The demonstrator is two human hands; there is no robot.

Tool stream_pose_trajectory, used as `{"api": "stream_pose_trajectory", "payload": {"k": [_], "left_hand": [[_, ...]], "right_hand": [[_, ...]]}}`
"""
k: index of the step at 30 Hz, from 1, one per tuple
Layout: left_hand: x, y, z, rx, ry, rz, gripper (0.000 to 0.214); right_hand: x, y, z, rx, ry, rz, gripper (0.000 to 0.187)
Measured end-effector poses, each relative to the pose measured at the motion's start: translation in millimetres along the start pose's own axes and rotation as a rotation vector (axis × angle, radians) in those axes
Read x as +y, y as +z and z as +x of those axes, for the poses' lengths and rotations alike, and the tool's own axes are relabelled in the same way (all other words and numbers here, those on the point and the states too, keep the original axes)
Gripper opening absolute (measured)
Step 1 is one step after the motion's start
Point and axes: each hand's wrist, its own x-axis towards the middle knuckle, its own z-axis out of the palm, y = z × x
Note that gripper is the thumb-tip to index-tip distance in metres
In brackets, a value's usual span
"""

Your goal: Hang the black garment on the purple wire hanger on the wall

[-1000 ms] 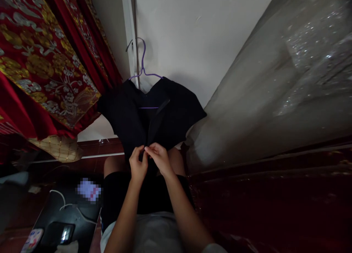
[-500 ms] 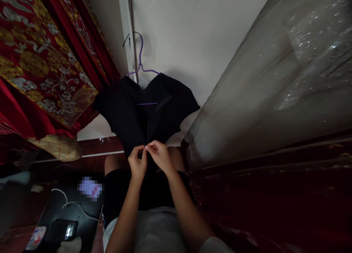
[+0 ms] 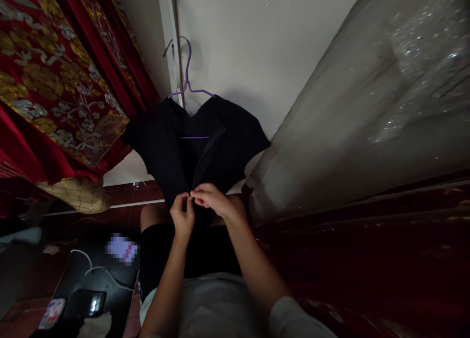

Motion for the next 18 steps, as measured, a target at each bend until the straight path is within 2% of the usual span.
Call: {"api": "stream_pose_trajectory", "payload": {"k": [3, 5, 7, 9, 12, 13, 16, 18], "left_hand": [[-3, 20.2, -3, -0.021, 0.028, -0.004, 0.019], [-3, 36.1, -4, -0.060, 0.074, 0.006, 0.018], [1, 48.4, 1, -0.142, 0.146, 0.024, 0.016], [10, 51.7, 18, -0.278, 0.222, 0.060, 0.015], [40, 36.9, 64, -0.483, 0.324, 0.094, 0.011], [54, 28.5, 84, -0.477, 0.356, 0.070, 0.010], [101, 3.7, 144, -0.288, 0.333, -0.111, 0.018], [128, -7.5, 176, -0.218, 0.270, -0.236, 0.012]], "right_hand": [[-51, -4, 21, 0.117, -0.110, 0.110, 0.023], [-91, -9, 35, 0.195, -0.270, 0.170, 0.028], [-126, -13, 45, 0.241, -0.420, 0.188, 0.030], [-148, -15, 47, 0.247, -0.528, 0.167, 0.032], [-156, -17, 41, 0.225, -0.601, 0.123, 0.033], [-155, -17, 38, 0.221, -0.606, 0.113, 0.033], [-151, -18, 29, 0.203, -0.598, 0.089, 0.034], [-152, -17, 28, 0.190, -0.611, 0.066, 0.035]]}}
